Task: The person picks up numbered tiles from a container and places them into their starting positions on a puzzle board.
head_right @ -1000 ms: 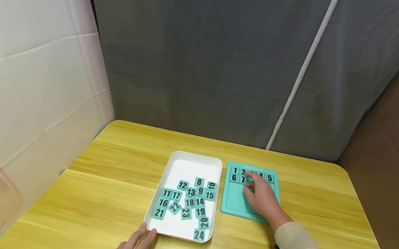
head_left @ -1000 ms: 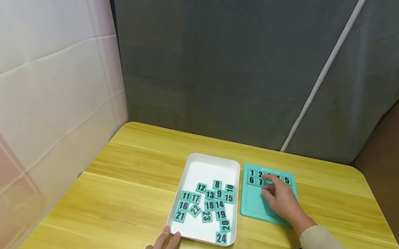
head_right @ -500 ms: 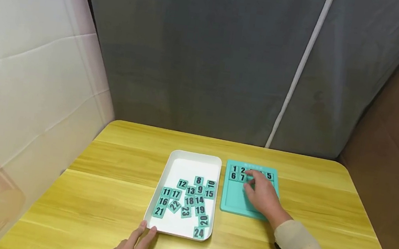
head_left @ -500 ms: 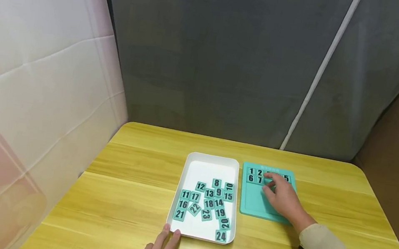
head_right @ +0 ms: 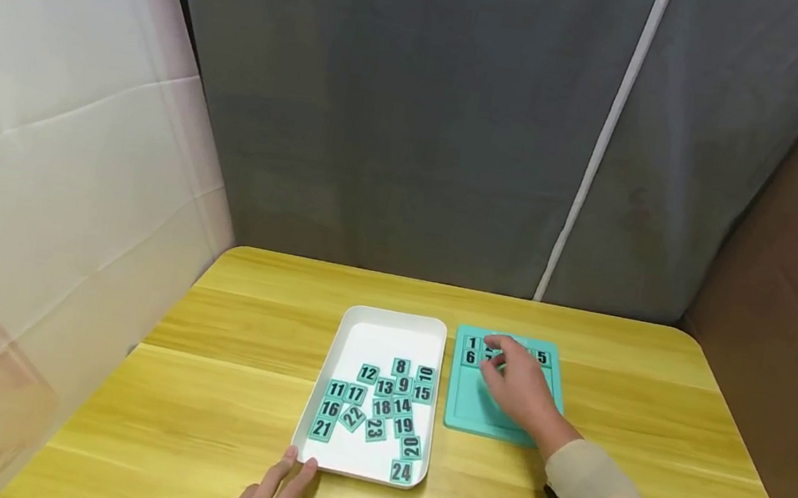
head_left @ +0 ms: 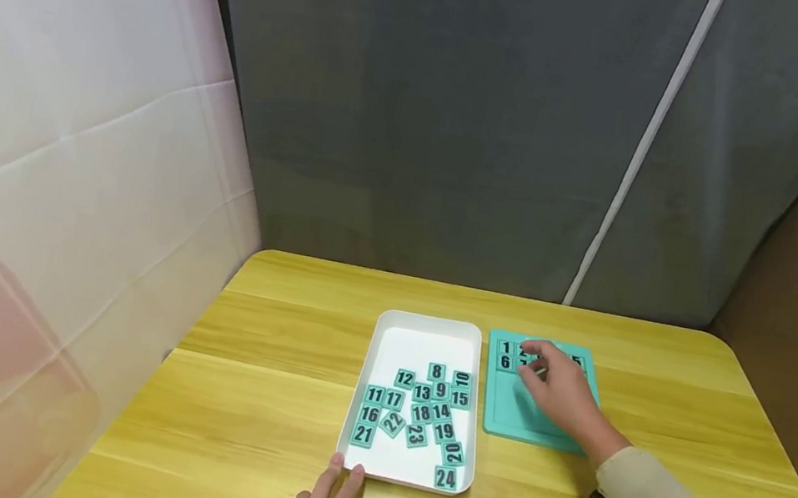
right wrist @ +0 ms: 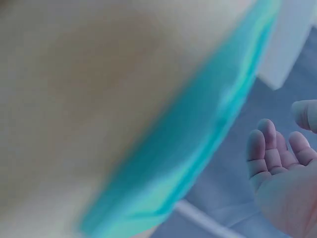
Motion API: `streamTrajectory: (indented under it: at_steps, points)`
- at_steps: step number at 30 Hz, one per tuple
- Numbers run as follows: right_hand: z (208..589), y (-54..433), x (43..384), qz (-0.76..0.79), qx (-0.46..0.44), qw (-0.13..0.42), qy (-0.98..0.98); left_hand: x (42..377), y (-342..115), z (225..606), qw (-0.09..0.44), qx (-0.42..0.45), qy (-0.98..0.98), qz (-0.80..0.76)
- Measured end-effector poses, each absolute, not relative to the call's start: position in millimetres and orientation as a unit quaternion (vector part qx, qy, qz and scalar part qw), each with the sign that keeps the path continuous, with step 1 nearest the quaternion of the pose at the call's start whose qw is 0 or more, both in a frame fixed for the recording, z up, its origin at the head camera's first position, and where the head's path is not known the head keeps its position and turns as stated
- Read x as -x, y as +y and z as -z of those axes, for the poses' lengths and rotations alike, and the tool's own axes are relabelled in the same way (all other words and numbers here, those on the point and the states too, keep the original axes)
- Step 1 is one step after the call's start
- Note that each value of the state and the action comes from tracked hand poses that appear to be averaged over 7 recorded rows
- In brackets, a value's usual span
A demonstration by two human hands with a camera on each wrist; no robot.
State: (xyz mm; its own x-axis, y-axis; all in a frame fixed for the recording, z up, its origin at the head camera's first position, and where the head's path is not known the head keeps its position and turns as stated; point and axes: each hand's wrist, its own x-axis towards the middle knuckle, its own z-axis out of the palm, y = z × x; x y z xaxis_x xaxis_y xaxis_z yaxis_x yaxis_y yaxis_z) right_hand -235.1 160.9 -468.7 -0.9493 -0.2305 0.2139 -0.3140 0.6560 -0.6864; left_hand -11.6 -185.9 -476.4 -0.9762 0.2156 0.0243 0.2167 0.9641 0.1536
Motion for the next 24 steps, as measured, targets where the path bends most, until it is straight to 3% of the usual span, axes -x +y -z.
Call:
streamTrajectory:
  at_steps: [7,12,18,24]
  points:
    - [433.3,99.0,238.2,-0.360,-0.205,-0.019,-0.910,11.7,-186.1,478.3,-0.007,0.107,-0.991,0.086]
    - [435.7,63.9,245.8,-0.281,-0.255,-0.074,-0.922,11.9,-185.0,479.8,-0.006,0.108,-0.990,0.089]
    - [452.1,42.6,249.9,-0.224,-0.270,-0.086,-0.933,10.8,-184.8,480.6,0.004,0.110,-0.990,0.085]
    - [458.9,31.3,250.4,-0.183,-0.291,-0.050,-0.938,8.3,-186.4,480.4,0.016,0.112,-0.991,0.073]
